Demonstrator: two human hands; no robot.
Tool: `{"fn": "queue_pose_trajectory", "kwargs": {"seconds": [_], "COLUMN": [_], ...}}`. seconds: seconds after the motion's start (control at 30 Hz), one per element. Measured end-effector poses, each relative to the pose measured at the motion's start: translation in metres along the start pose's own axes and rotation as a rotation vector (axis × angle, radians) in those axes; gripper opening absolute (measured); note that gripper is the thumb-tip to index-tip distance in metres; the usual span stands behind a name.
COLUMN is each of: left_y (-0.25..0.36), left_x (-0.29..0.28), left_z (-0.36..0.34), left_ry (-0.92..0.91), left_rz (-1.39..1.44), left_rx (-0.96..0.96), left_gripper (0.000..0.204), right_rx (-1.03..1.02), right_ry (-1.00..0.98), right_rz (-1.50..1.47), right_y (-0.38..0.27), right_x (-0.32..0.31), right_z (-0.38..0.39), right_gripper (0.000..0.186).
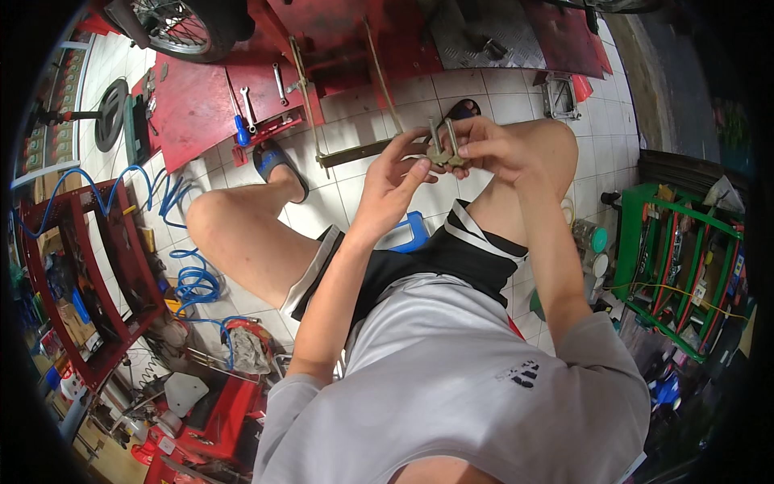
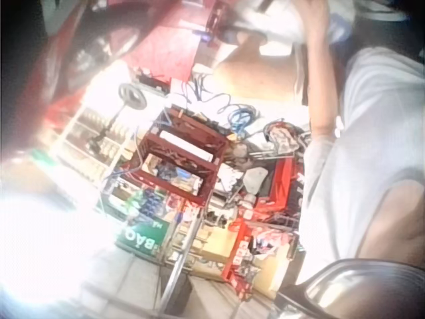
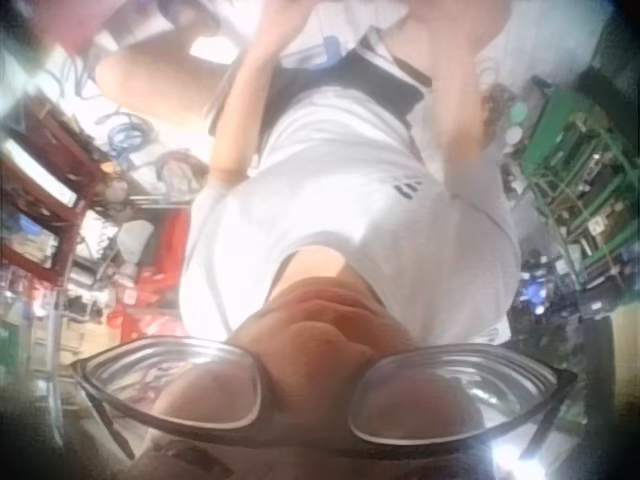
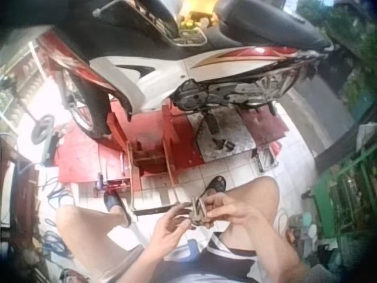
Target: The person sits on a low stool and works on a motorcycle brake assembly. They use a wrench to loosen and remove bolts, then detach a metal bracket from the red lift stand. The person handles the bracket and small hardware pieces, reattaching them to the assembly.
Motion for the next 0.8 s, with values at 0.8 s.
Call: {"fn": "queue_pose_trajectory", "kwargs": {"seconds": [0.8], "left_y": [-0.123], "left_x": [-0.088], "left_z": [0.043], "left_ry": [0.42], "left_rz": [-0.015], "left_rx": [-0.375], "left_gripper": [0.024], "right_rx": [-0.066], "right_ry": [0.745], "right_rz": [1.035], "right_y": [0.045], "right_x": [-0.047], "right_z": [-0.01], "right_gripper": [0.019]}}
Point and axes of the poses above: each hand's wrist, its own z-axis away from the middle knuckle, its own x-axis out of the palm, y = z × x, the point moved 8 cm from there along -z, towards the middle knuckle, and after that the axes turned 3 degrees about -y, right-handed, at the moved point
